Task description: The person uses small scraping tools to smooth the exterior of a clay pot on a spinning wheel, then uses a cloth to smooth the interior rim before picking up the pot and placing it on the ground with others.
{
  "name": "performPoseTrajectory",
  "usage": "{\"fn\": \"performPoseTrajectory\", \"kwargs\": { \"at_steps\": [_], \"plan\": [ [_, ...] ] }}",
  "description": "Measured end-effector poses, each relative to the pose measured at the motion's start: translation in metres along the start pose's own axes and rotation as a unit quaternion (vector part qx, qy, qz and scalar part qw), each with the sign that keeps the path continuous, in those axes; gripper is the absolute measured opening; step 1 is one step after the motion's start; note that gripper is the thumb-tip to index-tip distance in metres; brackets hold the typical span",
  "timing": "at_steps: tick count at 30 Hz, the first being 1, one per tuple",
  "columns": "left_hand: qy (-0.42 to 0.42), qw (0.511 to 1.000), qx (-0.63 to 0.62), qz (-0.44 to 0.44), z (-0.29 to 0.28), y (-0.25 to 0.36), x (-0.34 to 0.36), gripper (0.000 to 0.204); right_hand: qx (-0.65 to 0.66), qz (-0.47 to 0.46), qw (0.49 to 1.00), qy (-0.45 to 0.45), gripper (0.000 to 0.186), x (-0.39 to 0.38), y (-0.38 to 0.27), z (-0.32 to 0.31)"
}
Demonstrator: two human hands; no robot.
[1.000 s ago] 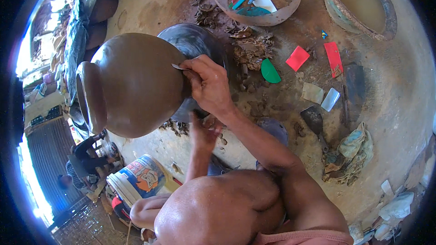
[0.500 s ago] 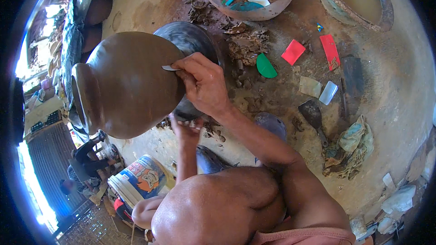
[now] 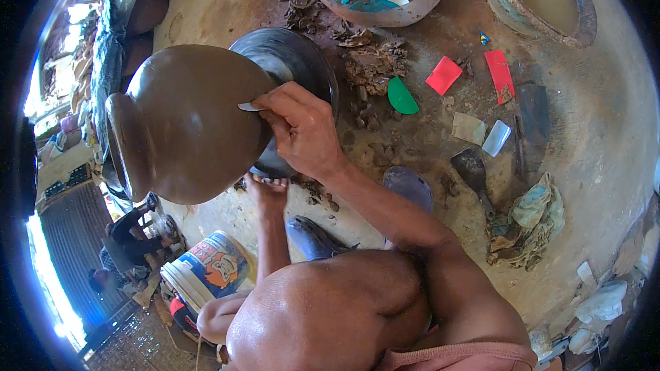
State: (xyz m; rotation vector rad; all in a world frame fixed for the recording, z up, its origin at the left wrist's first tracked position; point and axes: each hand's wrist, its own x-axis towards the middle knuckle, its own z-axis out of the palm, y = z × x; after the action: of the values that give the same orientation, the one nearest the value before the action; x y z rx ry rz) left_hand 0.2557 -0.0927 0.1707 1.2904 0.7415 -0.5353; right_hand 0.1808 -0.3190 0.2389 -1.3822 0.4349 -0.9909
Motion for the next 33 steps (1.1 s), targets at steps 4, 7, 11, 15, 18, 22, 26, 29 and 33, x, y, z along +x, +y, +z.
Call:
{"fn": "performPoseTrajectory", "kwargs": {
  "at_steps": [4,7,11,15,18,22,26,29,33],
  "plan": [
    [-0.06,0.996,0.005,0.06,0.014,-0.033,0.001,0.075,0.005,0.001,1.0,-0.005,0.03,-0.005,0.002,0.007],
    [-0.089,0.996,0.027,-0.019,0.036,-0.08,-0.048,0.072,-0.007,-0.006,1.0,0.003,0.031,-0.009,0.008,0.0],
    [-0.039,0.992,0.103,-0.059,0.042,-0.051,-0.045,0.065,-0.03,-0.004,0.999,-0.009,0.032,-0.01,0.015,-0.014],
    [-0.002,0.995,0.058,0.081,-0.011,0.005,0.02,0.066,-0.003,0.006,1.0,-0.007,0.033,-0.016,-0.003,-0.002],
    [-0.035,0.997,-0.061,0.033,0.003,-0.052,0.003,0.075,-0.007,-0.009,1.0,-0.006,0.033,-0.015,-0.002,0.0],
    [-0.182,0.968,0.147,-0.091,0.033,-0.083,-0.064,0.072,-0.022,-0.006,1.0,-0.003,0.032,-0.018,0.002,-0.011],
    [-0.027,0.996,0.068,-0.044,0.032,-0.032,-0.023,0.061,-0.033,-0.019,0.999,0.001,0.03,-0.014,0.003,-0.016],
    [-0.086,0.988,0.078,0.1,0.009,0.001,0.008,0.069,0.024,-0.01,1.0,0.004,0.021,-0.018,-0.006,-0.002],
    [-0.134,0.989,0.046,0.051,0.019,-0.066,-0.026,0.074,0.019,-0.009,1.0,-0.006,0.031,-0.022,-0.003,0.005]
  ]
}}
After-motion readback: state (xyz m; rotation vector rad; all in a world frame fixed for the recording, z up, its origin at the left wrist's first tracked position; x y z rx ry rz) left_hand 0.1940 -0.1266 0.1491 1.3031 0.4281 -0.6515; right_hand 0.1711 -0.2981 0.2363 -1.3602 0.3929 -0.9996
